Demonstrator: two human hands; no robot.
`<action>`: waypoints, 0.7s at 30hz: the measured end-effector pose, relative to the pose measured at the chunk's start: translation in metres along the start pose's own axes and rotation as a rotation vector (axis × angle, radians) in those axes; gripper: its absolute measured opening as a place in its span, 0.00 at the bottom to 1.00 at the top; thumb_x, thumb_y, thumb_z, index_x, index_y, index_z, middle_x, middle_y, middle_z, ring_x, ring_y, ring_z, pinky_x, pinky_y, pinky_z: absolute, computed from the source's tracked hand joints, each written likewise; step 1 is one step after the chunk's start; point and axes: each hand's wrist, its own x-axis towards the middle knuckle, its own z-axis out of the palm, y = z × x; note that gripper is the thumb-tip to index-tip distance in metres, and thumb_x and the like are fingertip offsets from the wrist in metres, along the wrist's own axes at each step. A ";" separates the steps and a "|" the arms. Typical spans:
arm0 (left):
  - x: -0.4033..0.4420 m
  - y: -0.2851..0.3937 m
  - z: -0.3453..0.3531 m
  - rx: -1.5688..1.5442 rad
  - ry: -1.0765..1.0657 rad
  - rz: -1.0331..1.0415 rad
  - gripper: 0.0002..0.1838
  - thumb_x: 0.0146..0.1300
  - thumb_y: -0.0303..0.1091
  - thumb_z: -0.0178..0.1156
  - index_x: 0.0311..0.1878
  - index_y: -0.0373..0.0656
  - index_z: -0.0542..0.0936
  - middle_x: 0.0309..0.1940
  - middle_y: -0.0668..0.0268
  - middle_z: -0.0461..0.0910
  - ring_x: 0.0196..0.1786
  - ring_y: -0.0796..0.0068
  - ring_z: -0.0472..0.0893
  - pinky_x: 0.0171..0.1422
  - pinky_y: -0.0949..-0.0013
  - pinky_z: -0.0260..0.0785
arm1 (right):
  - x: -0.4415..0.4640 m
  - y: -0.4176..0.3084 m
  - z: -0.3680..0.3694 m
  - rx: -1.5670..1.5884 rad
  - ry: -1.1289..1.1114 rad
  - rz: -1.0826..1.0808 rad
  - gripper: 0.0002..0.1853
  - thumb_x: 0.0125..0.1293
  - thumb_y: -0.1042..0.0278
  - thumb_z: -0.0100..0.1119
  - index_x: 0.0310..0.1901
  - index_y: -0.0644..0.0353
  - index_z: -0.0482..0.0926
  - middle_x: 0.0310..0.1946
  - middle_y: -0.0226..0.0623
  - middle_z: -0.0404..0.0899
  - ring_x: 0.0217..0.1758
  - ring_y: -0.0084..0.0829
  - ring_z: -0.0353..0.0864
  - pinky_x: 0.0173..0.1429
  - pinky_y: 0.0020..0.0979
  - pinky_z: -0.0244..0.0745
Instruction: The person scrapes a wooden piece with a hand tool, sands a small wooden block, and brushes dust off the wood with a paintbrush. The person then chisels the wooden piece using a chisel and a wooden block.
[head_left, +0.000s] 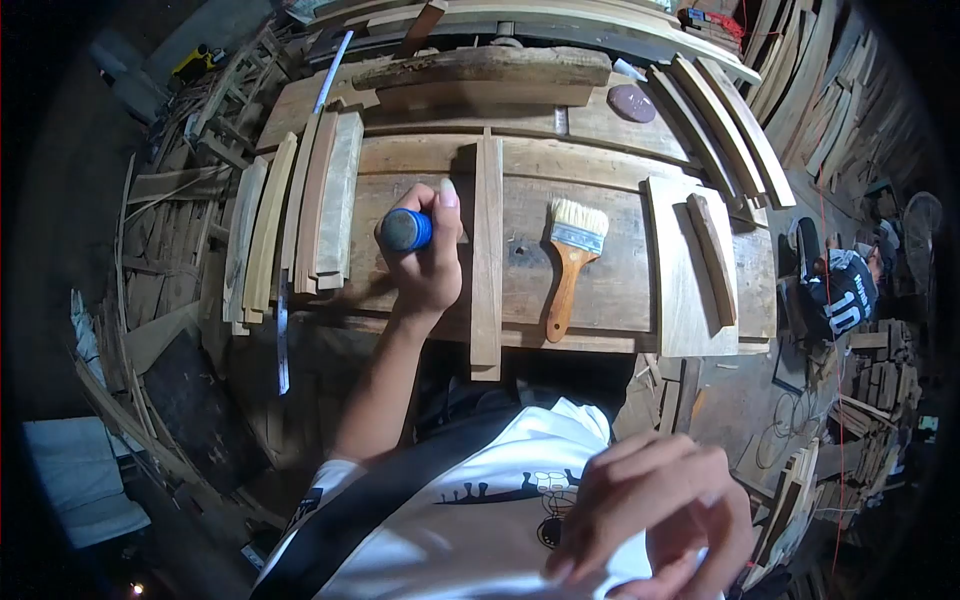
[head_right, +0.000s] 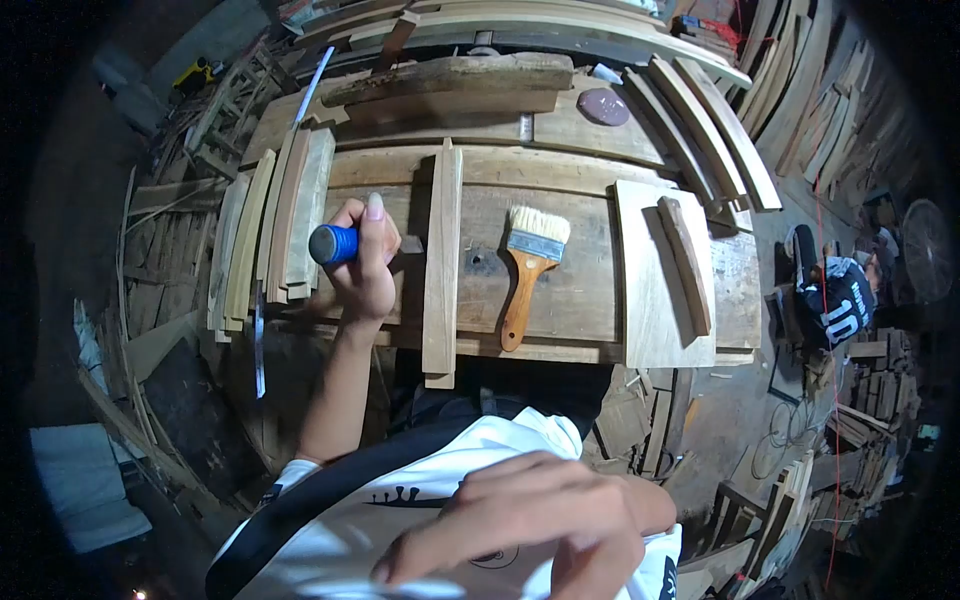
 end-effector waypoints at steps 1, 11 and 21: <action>0.000 -0.001 0.000 -0.001 -0.003 -0.002 0.21 0.77 0.34 0.59 0.23 0.43 0.68 0.18 0.77 0.68 0.24 0.88 0.63 0.28 0.74 0.54 | -0.001 0.005 -0.006 -0.040 0.003 -0.037 0.10 0.70 0.72 0.64 0.50 0.62 0.85 0.40 0.58 0.87 0.35 0.42 0.90 0.35 0.36 0.88; 0.002 -0.006 -0.002 0.101 -0.087 0.043 0.21 0.79 0.34 0.55 0.26 0.46 0.63 0.17 0.76 0.63 0.21 0.87 0.59 0.26 0.74 0.50 | -0.045 0.089 -0.100 -1.544 0.252 0.290 0.23 0.56 0.78 0.68 0.56 0.56 0.82 0.61 0.46 0.78 0.70 0.55 0.69 0.73 0.53 0.66; 0.016 0.001 0.004 -0.095 -0.057 -0.056 0.21 0.77 0.33 0.58 0.25 0.47 0.65 0.17 0.78 0.63 0.20 0.89 0.60 0.25 0.75 0.50 | -0.118 0.066 -0.196 -1.901 0.612 0.449 0.33 0.66 0.66 0.66 0.73 0.53 0.69 0.75 0.59 0.61 0.79 0.66 0.54 0.81 0.60 0.51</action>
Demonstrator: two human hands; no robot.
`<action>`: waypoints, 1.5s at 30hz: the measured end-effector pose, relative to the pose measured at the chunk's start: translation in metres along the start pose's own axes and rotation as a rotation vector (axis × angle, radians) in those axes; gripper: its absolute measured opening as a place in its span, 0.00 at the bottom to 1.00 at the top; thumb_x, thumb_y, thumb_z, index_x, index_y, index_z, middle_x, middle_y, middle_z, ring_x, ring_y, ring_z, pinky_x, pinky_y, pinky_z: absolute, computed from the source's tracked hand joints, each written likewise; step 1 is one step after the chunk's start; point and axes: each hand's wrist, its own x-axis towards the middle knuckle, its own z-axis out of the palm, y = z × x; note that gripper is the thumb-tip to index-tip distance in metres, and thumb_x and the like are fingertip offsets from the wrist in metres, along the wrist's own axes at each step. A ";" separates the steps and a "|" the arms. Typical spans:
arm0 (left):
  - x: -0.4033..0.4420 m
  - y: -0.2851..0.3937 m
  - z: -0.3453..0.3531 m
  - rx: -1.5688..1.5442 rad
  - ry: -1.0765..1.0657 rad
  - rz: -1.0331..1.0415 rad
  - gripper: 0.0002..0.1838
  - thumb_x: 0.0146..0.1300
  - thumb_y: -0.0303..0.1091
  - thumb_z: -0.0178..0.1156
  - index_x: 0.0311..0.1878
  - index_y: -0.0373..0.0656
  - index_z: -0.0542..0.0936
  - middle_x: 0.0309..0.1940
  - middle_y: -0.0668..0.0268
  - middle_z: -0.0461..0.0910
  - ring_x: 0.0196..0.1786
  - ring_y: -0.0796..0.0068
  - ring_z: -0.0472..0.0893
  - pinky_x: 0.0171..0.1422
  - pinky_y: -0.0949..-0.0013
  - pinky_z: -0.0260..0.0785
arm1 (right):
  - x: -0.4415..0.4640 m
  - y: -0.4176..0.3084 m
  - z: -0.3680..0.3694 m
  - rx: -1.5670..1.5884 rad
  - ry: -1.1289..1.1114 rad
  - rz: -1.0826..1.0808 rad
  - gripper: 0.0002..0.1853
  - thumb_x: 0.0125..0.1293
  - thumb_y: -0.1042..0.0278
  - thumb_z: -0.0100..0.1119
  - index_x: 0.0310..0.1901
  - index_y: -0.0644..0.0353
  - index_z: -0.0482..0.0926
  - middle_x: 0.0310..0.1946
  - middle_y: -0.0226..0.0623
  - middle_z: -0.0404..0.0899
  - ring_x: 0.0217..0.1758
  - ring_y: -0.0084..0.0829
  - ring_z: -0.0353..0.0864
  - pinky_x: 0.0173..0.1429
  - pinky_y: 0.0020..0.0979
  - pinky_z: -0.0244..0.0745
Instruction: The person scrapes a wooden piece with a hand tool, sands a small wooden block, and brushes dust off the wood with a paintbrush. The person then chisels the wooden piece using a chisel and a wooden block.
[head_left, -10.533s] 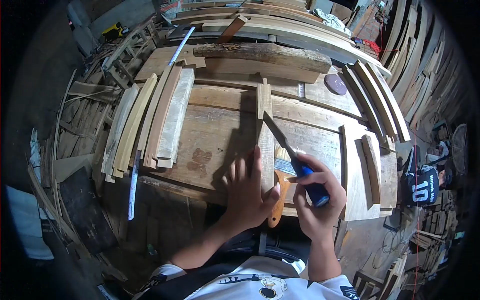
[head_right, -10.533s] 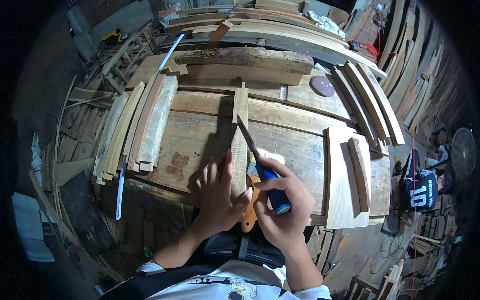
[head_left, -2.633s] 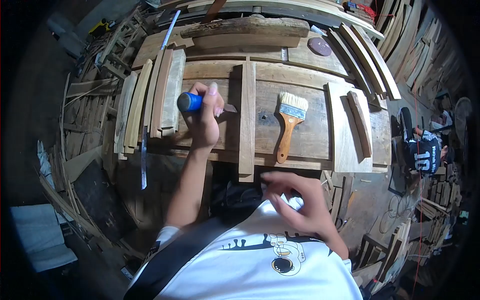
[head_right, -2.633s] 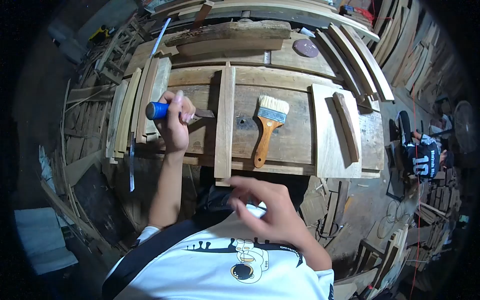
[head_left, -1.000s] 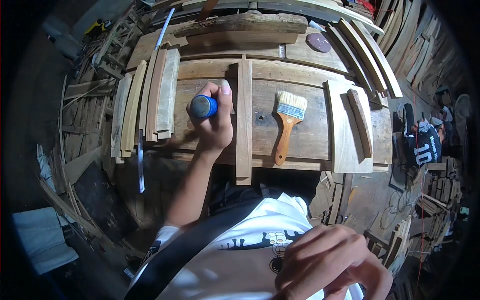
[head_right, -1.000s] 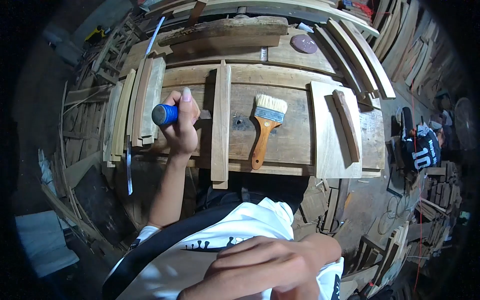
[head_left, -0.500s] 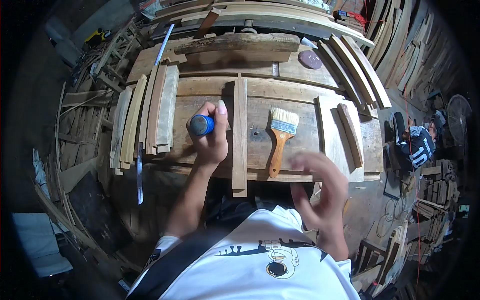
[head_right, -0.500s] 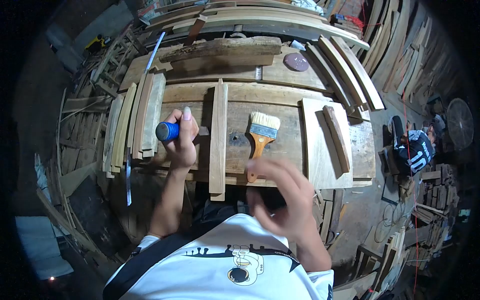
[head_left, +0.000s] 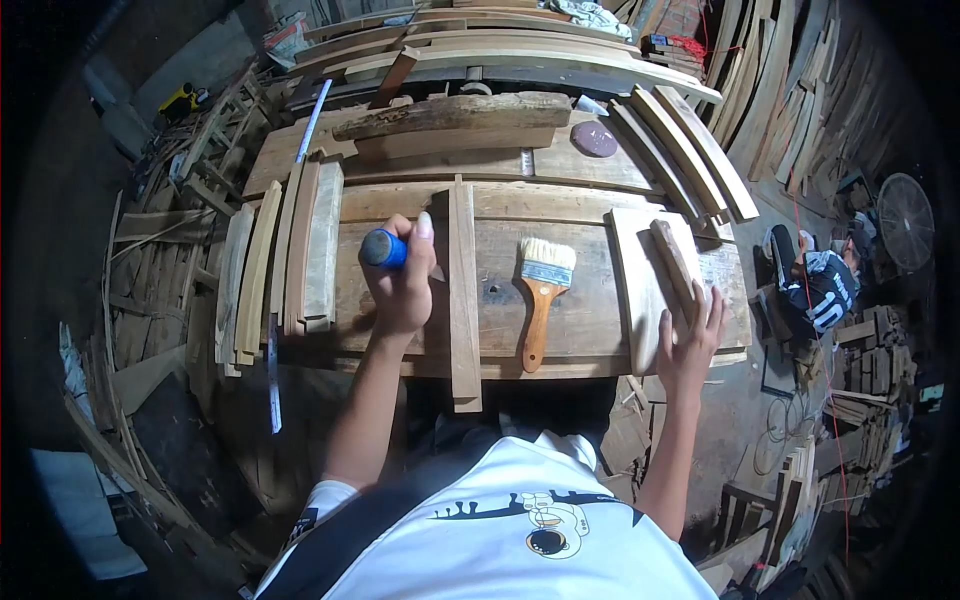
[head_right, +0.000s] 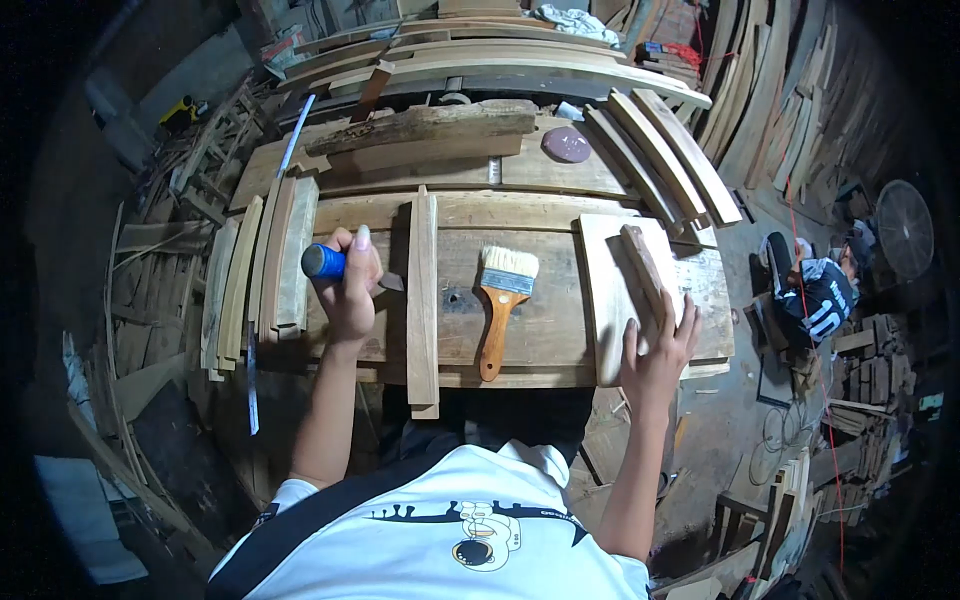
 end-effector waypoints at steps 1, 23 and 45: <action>0.002 -0.002 0.000 -0.016 0.005 0.007 0.21 0.77 0.33 0.57 0.25 0.47 0.64 0.16 0.78 0.62 0.19 0.88 0.59 0.25 0.75 0.50 | 0.003 0.013 0.005 0.011 -0.055 0.013 0.33 0.67 0.65 0.66 0.74 0.55 0.69 0.74 0.60 0.62 0.78 0.65 0.58 0.80 0.59 0.54; 0.002 -0.016 0.008 0.143 -0.106 0.137 0.19 0.77 0.35 0.59 0.27 0.49 0.65 0.17 0.79 0.62 0.19 0.89 0.60 0.24 0.76 0.49 | 0.010 0.026 0.020 0.149 0.013 0.021 0.23 0.66 0.75 0.61 0.64 0.58 0.80 0.54 0.51 0.84 0.57 0.54 0.83 0.63 0.47 0.77; 0.051 0.027 0.023 -0.029 -0.007 0.119 0.21 0.74 0.33 0.62 0.25 0.49 0.65 0.16 0.78 0.62 0.17 0.88 0.58 0.23 0.75 0.48 | 0.008 -0.008 0.033 0.203 -0.016 -0.018 0.23 0.66 0.79 0.58 0.63 0.59 0.80 0.54 0.51 0.84 0.58 0.52 0.83 0.63 0.46 0.77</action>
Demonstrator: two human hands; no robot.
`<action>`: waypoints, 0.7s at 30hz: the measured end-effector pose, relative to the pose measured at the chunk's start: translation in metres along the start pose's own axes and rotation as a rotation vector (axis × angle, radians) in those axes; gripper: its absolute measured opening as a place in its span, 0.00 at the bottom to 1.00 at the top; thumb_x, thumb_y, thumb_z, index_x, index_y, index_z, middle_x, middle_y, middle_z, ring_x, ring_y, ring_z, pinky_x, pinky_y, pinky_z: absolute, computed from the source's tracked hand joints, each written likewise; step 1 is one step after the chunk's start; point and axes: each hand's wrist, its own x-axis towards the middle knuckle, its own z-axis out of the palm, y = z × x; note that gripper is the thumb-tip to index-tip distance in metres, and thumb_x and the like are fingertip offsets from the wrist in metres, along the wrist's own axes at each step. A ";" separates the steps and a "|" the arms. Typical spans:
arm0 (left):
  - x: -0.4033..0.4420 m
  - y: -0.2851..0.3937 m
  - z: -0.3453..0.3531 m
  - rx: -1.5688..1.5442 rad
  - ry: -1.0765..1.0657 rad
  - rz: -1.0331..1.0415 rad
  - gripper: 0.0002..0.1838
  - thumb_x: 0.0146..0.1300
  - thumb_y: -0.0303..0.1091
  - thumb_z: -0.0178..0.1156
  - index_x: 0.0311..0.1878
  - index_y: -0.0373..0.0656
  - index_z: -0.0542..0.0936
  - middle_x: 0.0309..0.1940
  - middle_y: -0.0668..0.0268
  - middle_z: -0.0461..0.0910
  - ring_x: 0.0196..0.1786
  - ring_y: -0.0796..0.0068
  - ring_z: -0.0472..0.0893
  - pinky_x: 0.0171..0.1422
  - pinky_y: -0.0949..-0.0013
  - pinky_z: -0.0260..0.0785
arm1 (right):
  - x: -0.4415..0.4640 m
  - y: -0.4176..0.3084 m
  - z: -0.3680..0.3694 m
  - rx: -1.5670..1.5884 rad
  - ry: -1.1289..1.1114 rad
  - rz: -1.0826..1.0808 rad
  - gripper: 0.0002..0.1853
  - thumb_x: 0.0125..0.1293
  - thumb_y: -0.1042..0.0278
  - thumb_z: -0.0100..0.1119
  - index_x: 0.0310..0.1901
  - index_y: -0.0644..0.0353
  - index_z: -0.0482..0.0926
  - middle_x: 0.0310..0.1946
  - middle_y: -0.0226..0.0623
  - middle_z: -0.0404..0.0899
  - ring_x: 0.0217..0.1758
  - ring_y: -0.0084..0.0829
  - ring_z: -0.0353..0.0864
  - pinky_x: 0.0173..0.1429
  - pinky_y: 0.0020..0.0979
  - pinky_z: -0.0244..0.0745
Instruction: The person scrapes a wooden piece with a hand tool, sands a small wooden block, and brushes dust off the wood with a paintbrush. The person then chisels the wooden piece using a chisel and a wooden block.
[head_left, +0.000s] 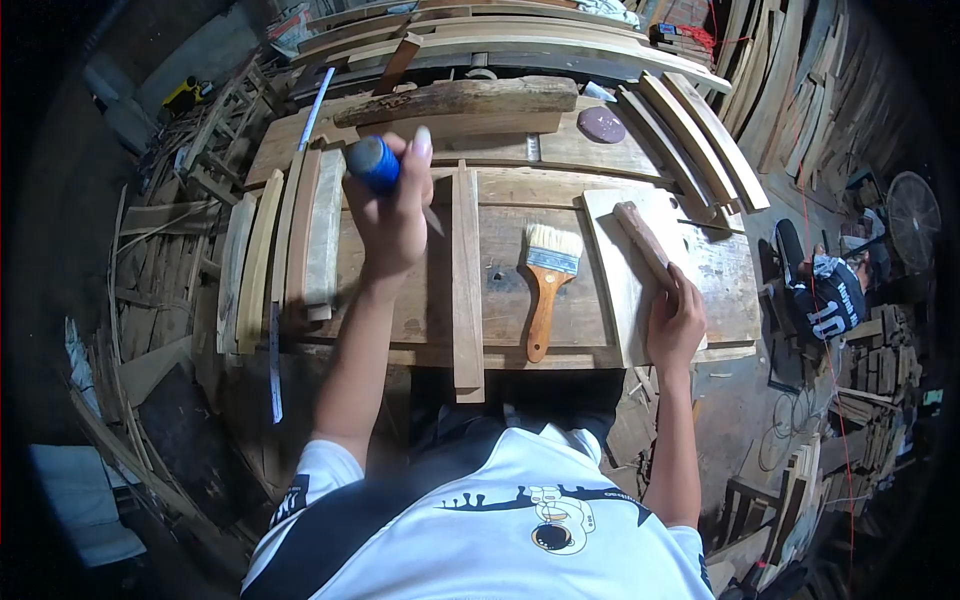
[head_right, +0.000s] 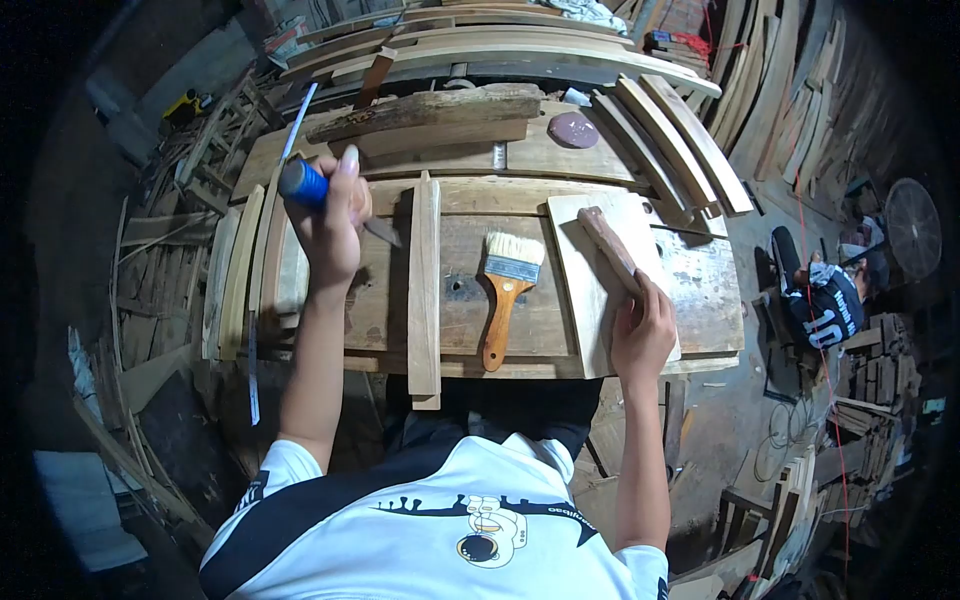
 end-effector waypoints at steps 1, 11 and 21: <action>0.007 0.003 0.003 -0.020 -0.011 0.006 0.21 0.74 0.33 0.63 0.25 0.49 0.65 0.16 0.78 0.61 0.17 0.88 0.58 0.23 0.75 0.48 | 0.000 0.000 0.000 0.008 -0.005 0.005 0.22 0.67 0.78 0.58 0.63 0.58 0.80 0.54 0.51 0.83 0.59 0.52 0.82 0.63 0.47 0.77; 0.056 -0.040 0.028 -0.082 -0.106 -0.080 0.17 0.71 0.35 0.67 0.27 0.49 0.71 0.15 0.79 0.63 0.16 0.89 0.60 0.21 0.77 0.49 | 0.000 -0.003 -0.001 -0.008 0.012 -0.015 0.22 0.67 0.78 0.57 0.63 0.59 0.80 0.54 0.50 0.83 0.58 0.53 0.82 0.63 0.47 0.77; 0.088 -0.079 0.033 0.032 -0.237 -0.007 0.21 0.71 0.40 0.67 0.22 0.44 0.76 0.14 0.77 0.71 0.18 0.88 0.68 0.23 0.75 0.57 | 0.000 -0.003 -0.001 0.006 0.024 0.005 0.20 0.68 0.77 0.57 0.62 0.59 0.81 0.54 0.50 0.84 0.58 0.51 0.83 0.64 0.46 0.77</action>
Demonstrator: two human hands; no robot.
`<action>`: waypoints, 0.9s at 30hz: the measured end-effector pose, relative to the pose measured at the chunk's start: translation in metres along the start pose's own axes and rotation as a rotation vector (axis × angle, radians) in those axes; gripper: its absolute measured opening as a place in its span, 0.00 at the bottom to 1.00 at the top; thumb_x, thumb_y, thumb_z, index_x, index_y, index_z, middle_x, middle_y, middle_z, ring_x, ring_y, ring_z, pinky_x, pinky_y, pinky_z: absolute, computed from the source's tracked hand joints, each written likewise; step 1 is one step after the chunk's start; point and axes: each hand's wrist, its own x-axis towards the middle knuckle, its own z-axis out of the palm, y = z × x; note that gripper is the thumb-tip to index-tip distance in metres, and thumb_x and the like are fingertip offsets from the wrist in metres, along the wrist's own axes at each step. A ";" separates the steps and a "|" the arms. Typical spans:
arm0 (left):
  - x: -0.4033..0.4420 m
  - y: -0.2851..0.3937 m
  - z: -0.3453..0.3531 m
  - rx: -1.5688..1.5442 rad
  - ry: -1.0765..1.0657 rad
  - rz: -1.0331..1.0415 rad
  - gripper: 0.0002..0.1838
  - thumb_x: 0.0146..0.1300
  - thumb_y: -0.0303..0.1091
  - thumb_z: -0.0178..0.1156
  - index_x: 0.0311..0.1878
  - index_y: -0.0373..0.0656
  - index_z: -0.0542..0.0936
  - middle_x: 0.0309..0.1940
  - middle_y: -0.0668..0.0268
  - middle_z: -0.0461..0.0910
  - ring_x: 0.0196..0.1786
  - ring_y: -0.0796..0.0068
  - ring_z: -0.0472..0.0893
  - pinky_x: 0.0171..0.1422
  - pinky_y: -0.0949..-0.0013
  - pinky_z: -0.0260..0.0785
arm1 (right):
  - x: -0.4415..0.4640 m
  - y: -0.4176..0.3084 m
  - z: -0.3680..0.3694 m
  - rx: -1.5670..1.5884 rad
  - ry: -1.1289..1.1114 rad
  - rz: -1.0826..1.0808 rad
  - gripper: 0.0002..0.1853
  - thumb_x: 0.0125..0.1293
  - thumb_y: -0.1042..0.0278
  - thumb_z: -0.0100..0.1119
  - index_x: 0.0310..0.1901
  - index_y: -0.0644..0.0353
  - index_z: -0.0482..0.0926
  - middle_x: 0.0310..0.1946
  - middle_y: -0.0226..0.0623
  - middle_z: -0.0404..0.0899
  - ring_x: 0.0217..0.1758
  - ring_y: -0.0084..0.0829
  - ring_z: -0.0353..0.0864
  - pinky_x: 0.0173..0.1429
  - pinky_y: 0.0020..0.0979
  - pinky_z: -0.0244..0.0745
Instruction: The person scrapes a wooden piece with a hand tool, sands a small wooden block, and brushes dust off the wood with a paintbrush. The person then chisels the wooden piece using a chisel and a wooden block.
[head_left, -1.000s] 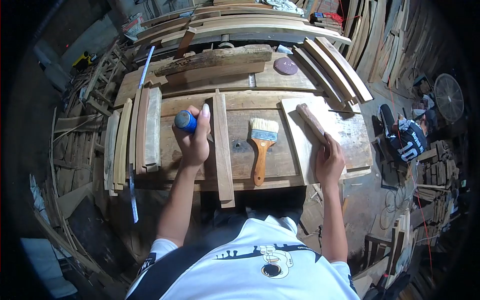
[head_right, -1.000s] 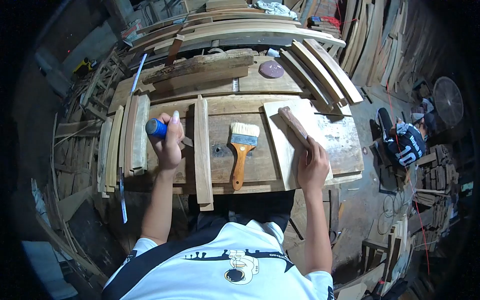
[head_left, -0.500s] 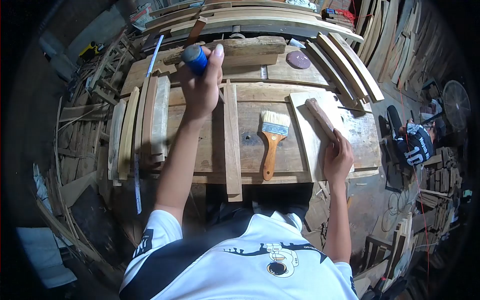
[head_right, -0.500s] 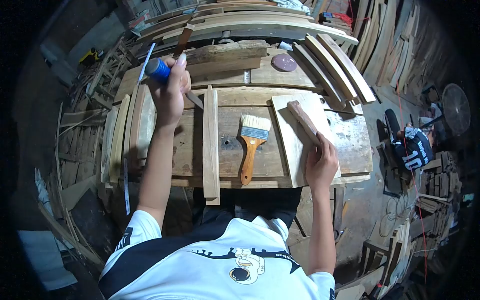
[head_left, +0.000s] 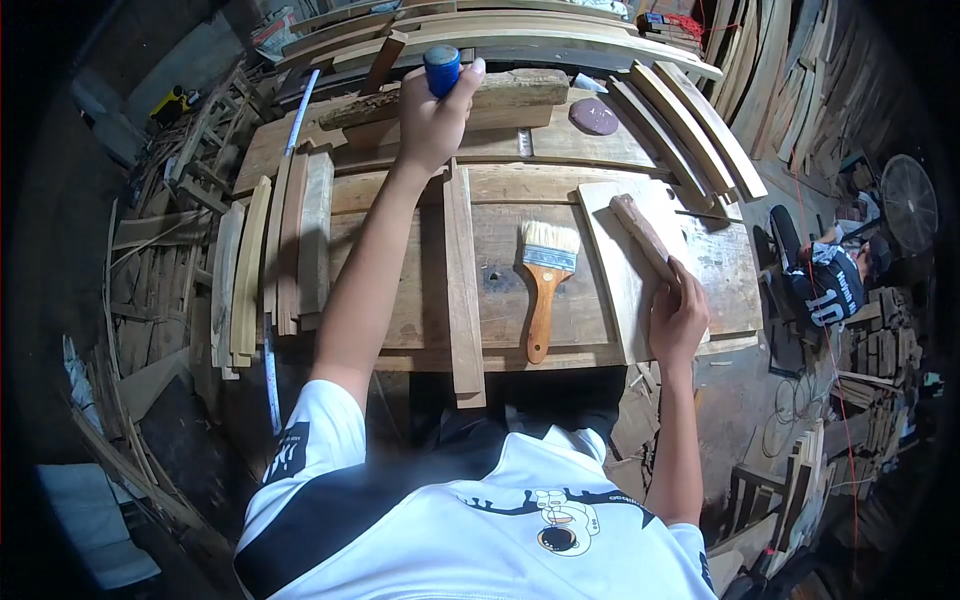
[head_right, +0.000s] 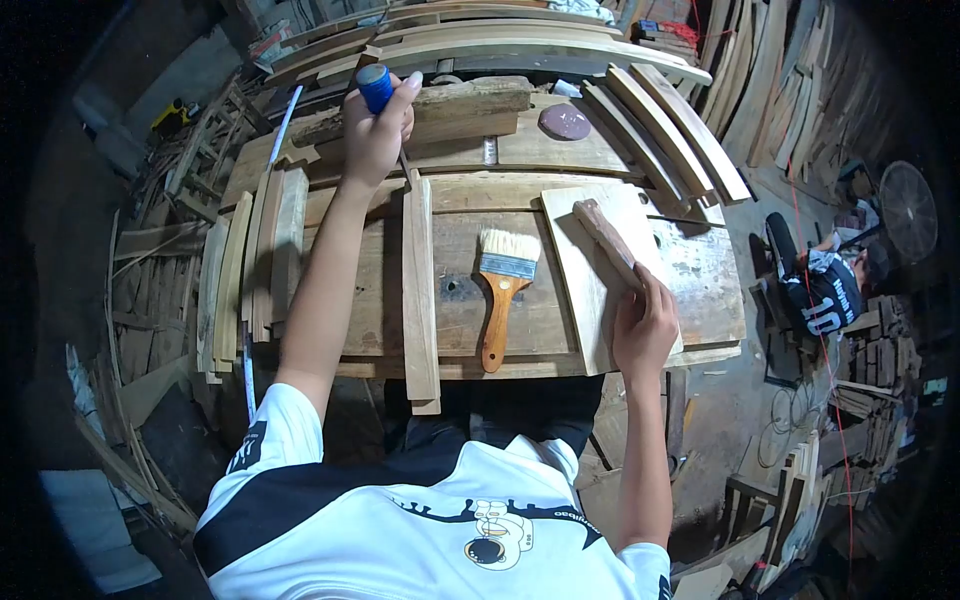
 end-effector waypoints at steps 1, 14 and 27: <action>0.002 -0.004 -0.001 0.014 -0.014 0.013 0.21 0.71 0.41 0.66 0.22 0.44 0.76 0.14 0.77 0.71 0.18 0.88 0.68 0.23 0.74 0.57 | 0.000 0.000 0.000 -0.001 0.002 -0.004 0.20 0.69 0.77 0.57 0.62 0.60 0.81 0.54 0.50 0.84 0.58 0.51 0.83 0.64 0.46 0.77; 0.038 0.006 -0.016 0.169 -0.386 -0.094 0.19 0.70 0.45 0.68 0.27 0.46 0.74 0.16 0.74 0.72 0.18 0.84 0.74 0.26 0.76 0.68 | 0.000 0.003 0.005 -0.028 -0.017 -0.011 0.20 0.70 0.76 0.58 0.63 0.61 0.80 0.55 0.51 0.85 0.57 0.50 0.84 0.62 0.44 0.77; 0.050 -0.003 -0.010 -0.025 -0.387 0.012 0.20 0.69 0.41 0.68 0.23 0.49 0.72 0.13 0.77 0.68 0.14 0.86 0.68 0.18 0.82 0.59 | -0.003 0.002 0.006 0.028 -0.041 0.024 0.24 0.64 0.81 0.57 0.64 0.63 0.79 0.56 0.51 0.83 0.61 0.52 0.81 0.66 0.45 0.74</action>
